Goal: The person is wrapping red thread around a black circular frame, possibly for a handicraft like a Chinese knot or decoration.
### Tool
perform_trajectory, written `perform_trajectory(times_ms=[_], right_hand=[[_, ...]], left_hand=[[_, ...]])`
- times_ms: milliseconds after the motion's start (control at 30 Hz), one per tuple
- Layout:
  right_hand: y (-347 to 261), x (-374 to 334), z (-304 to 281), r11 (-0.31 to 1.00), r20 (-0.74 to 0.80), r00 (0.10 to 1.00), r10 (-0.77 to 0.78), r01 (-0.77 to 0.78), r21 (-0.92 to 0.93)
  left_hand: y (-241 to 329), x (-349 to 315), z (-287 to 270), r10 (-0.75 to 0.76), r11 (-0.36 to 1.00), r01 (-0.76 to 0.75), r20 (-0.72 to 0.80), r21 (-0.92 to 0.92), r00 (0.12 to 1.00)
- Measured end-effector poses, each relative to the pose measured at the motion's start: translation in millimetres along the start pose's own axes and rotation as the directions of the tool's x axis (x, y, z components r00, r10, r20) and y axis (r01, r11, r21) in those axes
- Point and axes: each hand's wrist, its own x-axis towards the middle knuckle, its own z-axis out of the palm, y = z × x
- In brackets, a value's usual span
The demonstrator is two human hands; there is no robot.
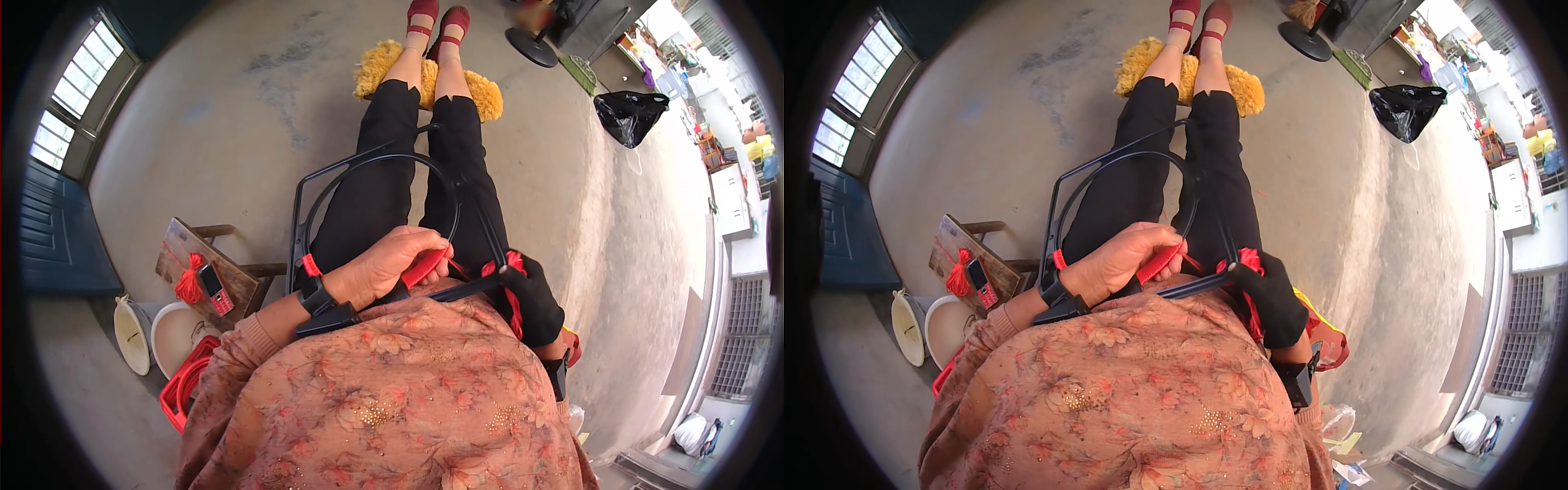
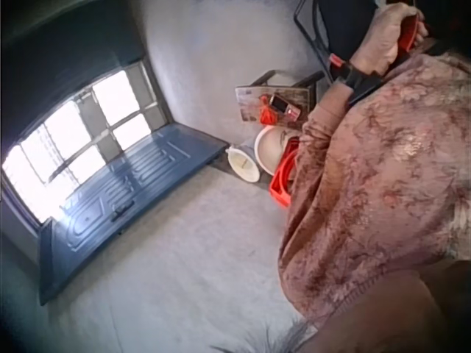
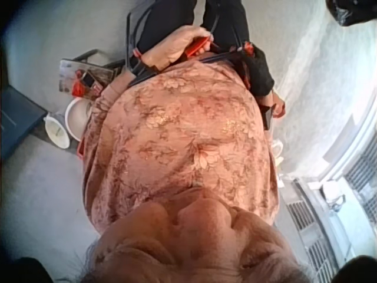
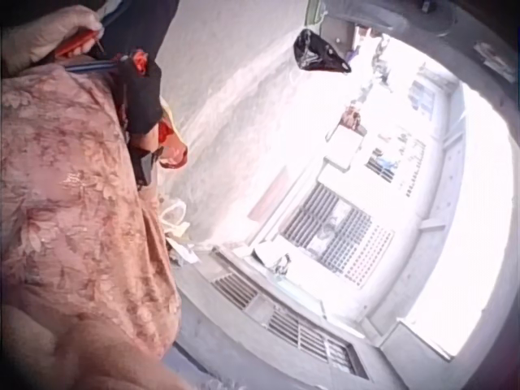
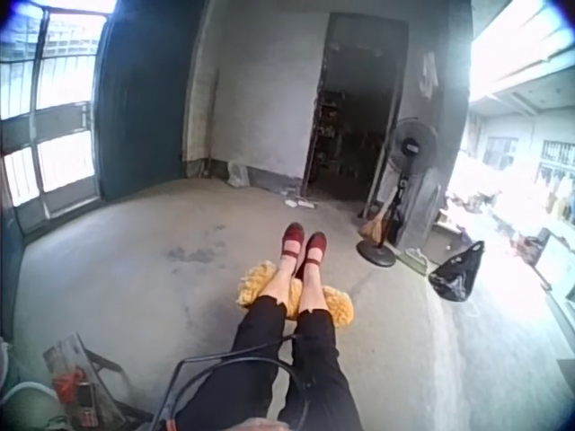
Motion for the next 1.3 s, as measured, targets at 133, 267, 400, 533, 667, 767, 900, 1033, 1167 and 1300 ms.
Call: perform_trajectory(times_ms=[133,267,400,533,667,767,900,1033,1167,1300], right_hand=[[9.2,0.3,-22.0,0.989,0.043,0.996,-0.080,0.075,0.125],[14.5,0.7,-16.9,0.981,0.183,0.979,-0.090,0.118,-0.153],[3.9,11.1,16.4,0.958,0.226,0.966,-0.129,0.180,-0.224],[8.6,29.5,11.9,0.944,0.425,0.884,-0.197,0.288,-0.161],[11.0,32.6,12.0,0.944,0.419,0.887,-0.197,0.287,-0.163],[3.9,32.1,10.6,0.959,0.394,0.904,-0.165,0.241,-0.151],[-4.7,37.4,13.5,0.951,0.451,0.886,-0.109,0.225,-0.213],[2.5,46.0,11.6,0.940,0.490,0.852,-0.185,0.299,-0.165],[20.7,57.0,-1.6,0.903,0.552,0.794,-0.256,0.400,-0.156],[17.6,40.1,-20.2,0.849,-0.092,0.980,0.175,-0.103,0.519]], left_hand=[[3.3,-2.2,0.1,-0.009,0.996,0.003,-0.066,-0.093,0.998],[-1.1,-0.5,-4.0,-0.050,0.982,0.034,-0.081,-0.186,0.995],[-4.4,-0.4,-2.4,-0.042,0.987,0.024,-0.110,-0.160,0.993],[-7.0,-1.8,-4.6,-0.013,0.987,-0.005,-0.106,-0.163,0.994],[-3.1,-3.3,-4.2,-0.002,0.987,-0.014,-0.100,-0.162,0.995],[-0.4,-4.2,-5.3,-0.027,0.984,0.011,-0.089,-0.180,0.996],[-1.2,-4.6,-9.2,-0.045,0.978,0.025,-0.093,-0.207,0.995],[-0.9,-3.7,-11.9,-0.024,0.978,0.003,-0.099,-0.210,0.995],[3.9,-3.9,-7.6,-0.007,0.982,-0.022,-0.157,-0.187,0.988],[5.8,-5.4,-13.5,0.004,0.978,-0.032,-0.135,-0.206,0.991]])
